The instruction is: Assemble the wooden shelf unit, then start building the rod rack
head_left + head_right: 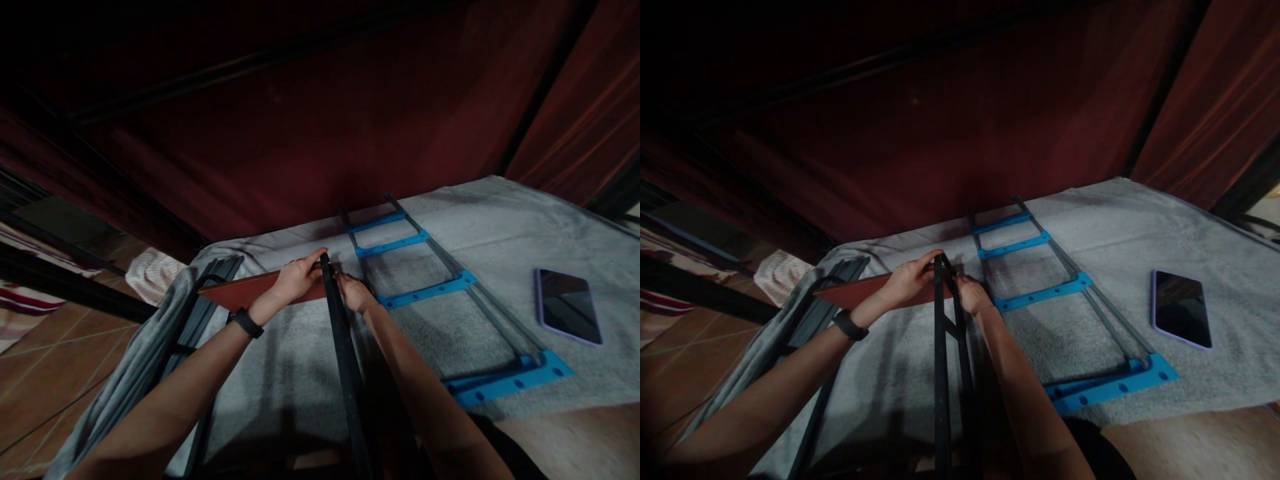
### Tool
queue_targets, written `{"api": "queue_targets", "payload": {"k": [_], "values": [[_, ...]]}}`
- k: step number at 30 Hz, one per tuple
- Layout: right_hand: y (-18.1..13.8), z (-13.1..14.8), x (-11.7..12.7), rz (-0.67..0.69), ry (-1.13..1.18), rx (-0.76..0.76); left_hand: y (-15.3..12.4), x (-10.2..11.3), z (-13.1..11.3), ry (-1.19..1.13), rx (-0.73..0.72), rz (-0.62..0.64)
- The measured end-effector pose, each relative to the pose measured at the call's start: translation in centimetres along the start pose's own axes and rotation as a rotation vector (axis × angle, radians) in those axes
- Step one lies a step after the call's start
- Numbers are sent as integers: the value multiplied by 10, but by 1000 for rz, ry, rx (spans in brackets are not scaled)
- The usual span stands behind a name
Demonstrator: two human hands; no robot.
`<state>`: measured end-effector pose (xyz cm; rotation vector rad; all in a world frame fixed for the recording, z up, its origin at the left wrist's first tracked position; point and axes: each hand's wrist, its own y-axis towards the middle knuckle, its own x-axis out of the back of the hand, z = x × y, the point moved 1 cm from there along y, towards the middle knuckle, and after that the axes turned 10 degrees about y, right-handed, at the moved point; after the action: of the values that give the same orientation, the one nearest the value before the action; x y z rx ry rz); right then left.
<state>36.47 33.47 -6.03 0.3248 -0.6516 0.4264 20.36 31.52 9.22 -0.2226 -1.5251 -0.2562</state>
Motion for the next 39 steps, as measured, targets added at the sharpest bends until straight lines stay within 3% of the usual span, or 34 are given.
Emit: {"api": "queue_targets", "payload": {"k": [23,28,31,33,35,39], "values": [[-1,1,0,-36,16,-1,0,-5,4,-23,-21,-38],[-2,0,0,-27,-1,0,2,-8,7,-201,-132,-84],[-2,0,-1,-23,-27,-16,-5,4,11,-300,-236,-153],[-3,0,-3,-15,-38,-18,-18,18,26,-300,-234,-230],[-3,0,-5,-4,-52,-19,-40,32,58,-274,-144,-307],[-3,-4,-11,-18,-96,-33,-112,40,159,-356,320,-417]]}}
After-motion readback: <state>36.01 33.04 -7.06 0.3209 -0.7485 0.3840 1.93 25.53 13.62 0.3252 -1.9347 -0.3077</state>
